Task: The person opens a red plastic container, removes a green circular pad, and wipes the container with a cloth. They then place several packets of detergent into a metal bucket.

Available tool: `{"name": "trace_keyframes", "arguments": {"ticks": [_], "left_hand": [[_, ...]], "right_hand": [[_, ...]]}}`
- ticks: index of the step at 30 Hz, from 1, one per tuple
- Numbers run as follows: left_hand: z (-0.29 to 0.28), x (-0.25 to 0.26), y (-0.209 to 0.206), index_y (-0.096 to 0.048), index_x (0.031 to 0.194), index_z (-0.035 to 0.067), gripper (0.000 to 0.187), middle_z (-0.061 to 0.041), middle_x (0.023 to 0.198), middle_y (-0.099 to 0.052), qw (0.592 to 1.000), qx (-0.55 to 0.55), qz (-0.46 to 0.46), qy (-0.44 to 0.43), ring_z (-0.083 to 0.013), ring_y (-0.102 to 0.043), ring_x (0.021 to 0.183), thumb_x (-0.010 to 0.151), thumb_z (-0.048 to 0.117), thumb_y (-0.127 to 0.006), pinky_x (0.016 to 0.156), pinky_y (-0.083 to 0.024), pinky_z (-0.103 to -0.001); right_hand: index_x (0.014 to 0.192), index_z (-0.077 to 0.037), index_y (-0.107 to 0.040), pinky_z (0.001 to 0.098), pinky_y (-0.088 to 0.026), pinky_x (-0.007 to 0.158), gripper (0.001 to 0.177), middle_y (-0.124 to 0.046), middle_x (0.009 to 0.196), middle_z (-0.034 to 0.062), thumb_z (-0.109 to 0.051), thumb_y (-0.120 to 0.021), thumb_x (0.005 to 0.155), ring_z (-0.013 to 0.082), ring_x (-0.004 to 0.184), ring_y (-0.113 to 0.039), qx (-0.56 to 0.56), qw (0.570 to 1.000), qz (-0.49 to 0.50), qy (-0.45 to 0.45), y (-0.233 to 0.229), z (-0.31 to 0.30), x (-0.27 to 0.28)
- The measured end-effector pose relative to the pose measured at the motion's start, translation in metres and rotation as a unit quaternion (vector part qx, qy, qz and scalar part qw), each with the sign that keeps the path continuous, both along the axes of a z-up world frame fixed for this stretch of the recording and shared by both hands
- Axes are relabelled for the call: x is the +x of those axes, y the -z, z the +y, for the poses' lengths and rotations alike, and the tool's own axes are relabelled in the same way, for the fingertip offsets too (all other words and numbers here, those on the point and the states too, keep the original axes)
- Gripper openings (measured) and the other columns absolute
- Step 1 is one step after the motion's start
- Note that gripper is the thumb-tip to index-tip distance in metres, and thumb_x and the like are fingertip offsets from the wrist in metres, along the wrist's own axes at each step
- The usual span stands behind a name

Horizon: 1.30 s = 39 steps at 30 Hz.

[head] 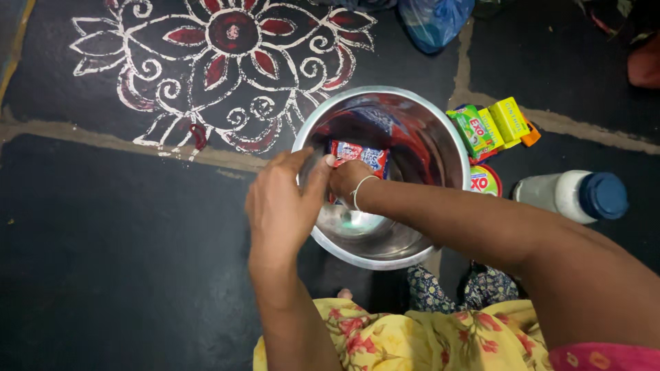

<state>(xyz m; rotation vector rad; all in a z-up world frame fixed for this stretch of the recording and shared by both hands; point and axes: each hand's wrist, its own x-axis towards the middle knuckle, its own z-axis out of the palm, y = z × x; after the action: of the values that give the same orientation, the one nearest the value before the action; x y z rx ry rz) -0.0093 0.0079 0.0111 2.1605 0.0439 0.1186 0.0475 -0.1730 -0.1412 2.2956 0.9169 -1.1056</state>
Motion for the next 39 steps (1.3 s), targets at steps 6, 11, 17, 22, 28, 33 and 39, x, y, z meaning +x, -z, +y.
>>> {"name": "trace_keyframes", "arguments": {"ticks": [6, 11, 17, 22, 28, 33, 39], "left_hand": [[0.003, 0.000, -0.001, -0.078, 0.108, 0.006, 0.038, -0.016, 0.109, -0.075, 0.999, 0.013, 0.051, -0.001, -0.0386, -0.069, 0.101, 0.092, 0.039, -0.070, 0.084, -0.052, -0.048], [0.002, 0.000, -0.002, -0.079, 0.110, 0.013, 0.027, -0.011, 0.111, -0.075, 0.998, 0.022, 0.056, -0.005, -0.0375, -0.069, 0.098, 0.086, 0.015, -0.067, 0.084, -0.053, -0.047], [0.004, 0.001, -0.001, -0.080, 0.108, 0.016, 0.030, -0.010, 0.108, -0.076, 0.997, 0.045, 0.061, -0.004, -0.0368, -0.070, 0.096, 0.083, 0.009, -0.066, 0.084, -0.053, -0.047], [0.005, 0.001, -0.001, -0.080, 0.108, 0.017, 0.030, -0.010, 0.107, -0.076, 0.997, 0.042, 0.072, -0.008, -0.0370, -0.070, 0.095, 0.082, 0.009, -0.066, 0.085, -0.054, -0.047], [0.005, 0.002, -0.001, -0.080, 0.111, 0.021, 0.032, -0.010, 0.108, -0.075, 0.994, 0.048, 0.095, -0.010, -0.0381, -0.069, 0.096, 0.084, 0.011, -0.066, 0.084, -0.053, -0.048], [0.006, 0.003, 0.004, -0.079, 0.111, 0.020, 0.029, -0.008, 0.113, -0.075, 0.996, 0.044, 0.079, -0.004, -0.0374, -0.069, 0.099, 0.085, 0.014, -0.067, 0.085, -0.053, -0.047], [0.005, 0.002, 0.006, -0.076, 0.119, 0.021, 0.032, -0.009, 0.119, -0.074, 0.996, 0.046, 0.078, 0.000, -0.0368, -0.068, 0.105, 0.088, 0.019, -0.067, 0.089, -0.052, -0.048]], "right_hand": [[0.112, -0.010, -0.073, 0.0438, -0.058, 0.083, 0.031, -0.080, 0.105, 0.0092, -0.023, -0.071, 0.083, 0.0265, 0.094, -0.075, -0.069, 0.982, 0.174, -0.009, 0.015, -0.012, -0.007], [0.114, -0.013, -0.072, 0.0445, -0.056, 0.084, 0.029, -0.074, 0.109, 0.0068, -0.025, -0.069, 0.087, 0.0272, 0.102, -0.070, -0.026, 0.989, 0.121, -0.083, 0.038, -0.022, -0.006], [0.116, -0.013, -0.075, 0.0459, -0.061, 0.070, 0.033, -0.077, 0.113, 0.0038, -0.019, -0.074, 0.084, 0.0267, 0.098, -0.074, -0.102, 0.985, 0.080, -0.113, 0.032, -0.003, -0.008], [0.118, -0.013, -0.075, 0.0522, -0.060, 0.068, 0.037, -0.075, 0.116, 0.0071, -0.028, -0.078, 0.084, 0.0332, 0.098, -0.073, -0.207, 0.976, 0.057, -0.036, 0.014, 0.014, -0.004], [0.128, -0.022, -0.071, 0.0447, -0.057, 0.082, 0.047, -0.074, 0.115, 0.0049, -0.033, -0.075, 0.082, 0.0272, 0.104, -0.070, -0.017, 0.989, 0.106, -0.103, -0.034, 0.005, -0.001], [0.137, -0.018, -0.064, 0.0404, -0.056, 0.085, 0.053, -0.077, 0.110, 0.0102, -0.042, -0.069, 0.090, 0.0260, 0.098, -0.074, 0.290, 0.938, 0.110, 0.156, -0.137, -0.024, 0.008], [0.124, -0.003, -0.072, 0.0314, -0.059, 0.076, 0.032, -0.077, 0.100, 0.0083, -0.020, -0.069, 0.097, 0.0163, 0.088, -0.072, 0.528, 0.750, -0.033, 0.397, -0.231, -0.123, -0.009]]}}
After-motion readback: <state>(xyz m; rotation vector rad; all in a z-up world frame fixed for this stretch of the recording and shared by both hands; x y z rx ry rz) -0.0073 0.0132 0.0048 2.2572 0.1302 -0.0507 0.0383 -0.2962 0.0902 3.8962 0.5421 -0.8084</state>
